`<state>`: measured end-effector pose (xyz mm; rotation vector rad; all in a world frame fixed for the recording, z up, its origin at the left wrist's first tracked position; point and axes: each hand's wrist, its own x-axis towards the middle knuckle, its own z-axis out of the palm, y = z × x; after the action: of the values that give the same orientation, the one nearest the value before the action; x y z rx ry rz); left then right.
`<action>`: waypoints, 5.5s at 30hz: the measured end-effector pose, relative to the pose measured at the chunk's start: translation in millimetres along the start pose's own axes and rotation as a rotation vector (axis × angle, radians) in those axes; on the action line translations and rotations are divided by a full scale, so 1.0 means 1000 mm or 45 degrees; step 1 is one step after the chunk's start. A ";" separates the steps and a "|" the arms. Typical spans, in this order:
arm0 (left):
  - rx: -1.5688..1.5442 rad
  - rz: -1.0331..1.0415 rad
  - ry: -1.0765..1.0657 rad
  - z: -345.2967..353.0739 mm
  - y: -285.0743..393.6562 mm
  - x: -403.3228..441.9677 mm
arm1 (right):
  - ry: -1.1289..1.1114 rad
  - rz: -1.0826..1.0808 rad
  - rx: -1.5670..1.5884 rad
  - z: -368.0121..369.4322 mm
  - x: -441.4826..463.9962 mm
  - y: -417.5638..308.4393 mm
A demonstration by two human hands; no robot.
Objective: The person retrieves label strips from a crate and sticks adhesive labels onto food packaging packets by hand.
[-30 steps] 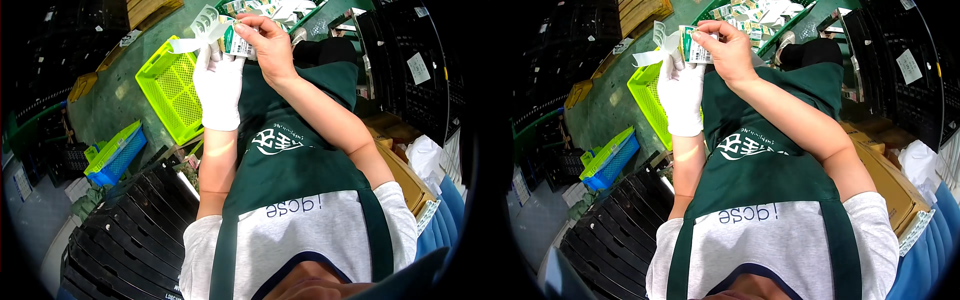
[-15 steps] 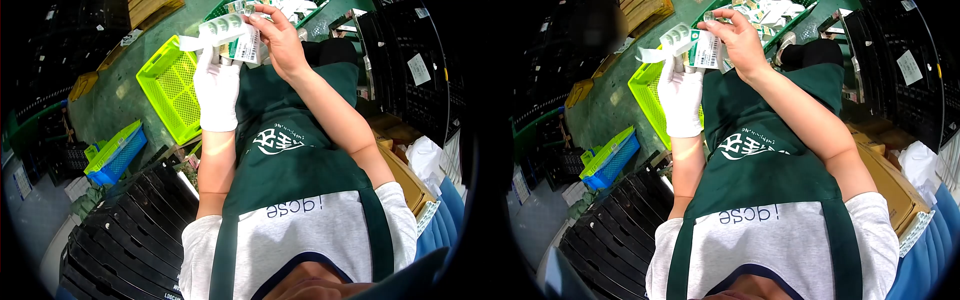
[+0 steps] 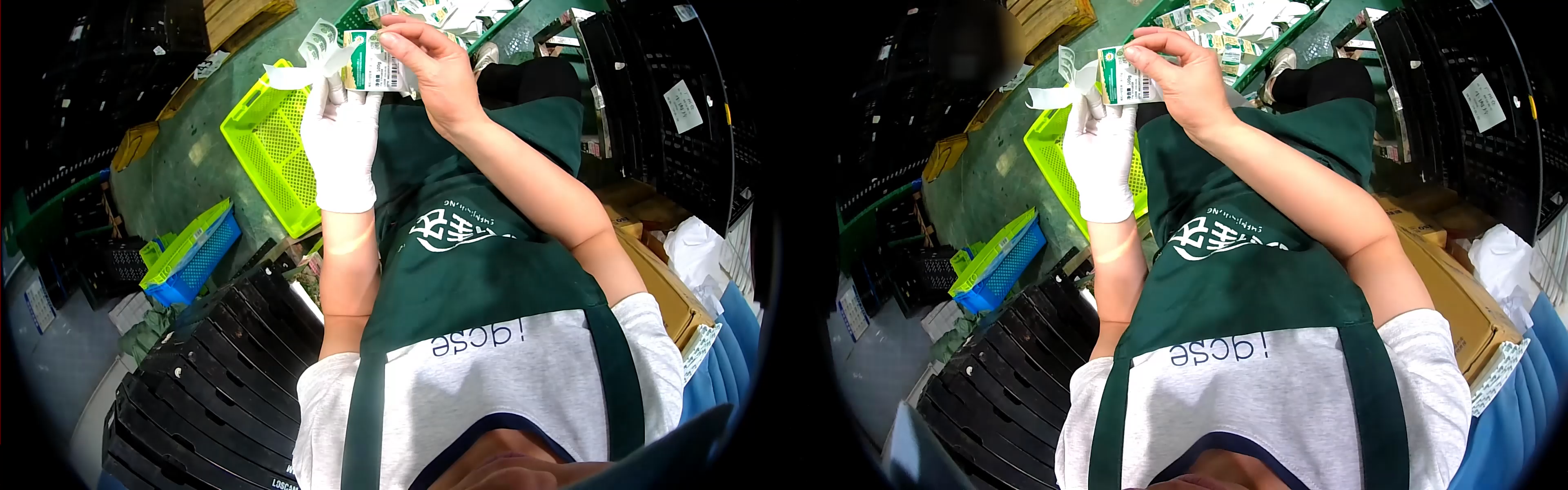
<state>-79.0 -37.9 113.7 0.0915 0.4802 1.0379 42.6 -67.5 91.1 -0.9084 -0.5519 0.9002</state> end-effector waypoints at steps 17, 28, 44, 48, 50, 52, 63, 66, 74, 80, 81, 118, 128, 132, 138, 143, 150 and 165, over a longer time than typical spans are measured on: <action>0.376 0.054 0.051 -0.006 -0.002 -0.004 | -0.104 0.375 -0.041 -0.013 0.011 0.006; 1.652 0.830 -0.011 0.008 -0.009 -0.011 | -0.443 0.062 -0.649 -0.021 0.003 -0.049; 1.323 0.459 -0.129 0.006 -0.011 -0.003 | -0.469 0.056 -0.351 -0.024 0.002 -0.038; 1.474 0.442 -0.228 -0.002 -0.007 -0.005 | -0.365 0.009 -0.398 -0.025 0.002 -0.036; 1.349 0.449 -0.209 0.003 -0.015 -0.006 | -0.336 -0.031 -0.404 -0.023 0.001 -0.037; 1.440 0.404 -0.150 0.009 -0.015 -0.007 | -0.327 -0.085 -0.435 -0.022 0.001 -0.035; 1.791 0.276 -0.141 0.005 0.002 -0.006 | -0.569 -0.720 -1.126 -0.030 0.010 -0.048; 1.869 0.216 -0.155 0.005 0.002 -0.009 | -0.363 -0.487 -0.772 -0.033 0.009 -0.045; 1.616 0.323 -0.194 0.006 -0.004 -0.007 | -0.480 0.130 -0.588 -0.032 -0.004 -0.057; 1.556 0.397 -0.278 0.005 -0.006 -0.008 | -0.431 0.085 -0.424 -0.029 -0.006 -0.053; 1.587 0.383 -0.267 0.004 -0.004 -0.008 | -0.429 0.038 -0.505 -0.029 -0.007 -0.053; 1.622 0.290 -0.202 0.009 -0.005 -0.009 | -0.653 -0.414 -1.042 -0.031 0.001 -0.061; 1.774 0.293 -0.156 -0.005 0.001 -0.003 | -0.517 -0.609 -0.979 -0.036 0.003 -0.058; 1.700 0.414 -0.139 -0.001 -0.003 -0.007 | -0.357 -0.140 -0.544 -0.039 0.003 -0.057; 1.590 0.310 -0.259 0.003 -0.008 -0.006 | -0.389 0.029 -0.416 -0.030 -0.008 -0.063; 1.727 0.291 -0.280 0.012 -0.010 -0.011 | -0.360 0.123 -0.333 -0.026 -0.008 -0.062; 1.729 0.273 -0.233 0.010 -0.009 -0.009 | -0.536 -0.420 -0.843 -0.027 -0.001 -0.074; 1.998 0.092 -0.540 0.026 -0.043 0.011 | 0.030 -0.333 -0.408 -0.077 0.004 -0.091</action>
<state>-28.5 -47.2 120.9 1.6842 0.7961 0.4613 139.9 -124.7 128.9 -1.1034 -0.7894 0.5718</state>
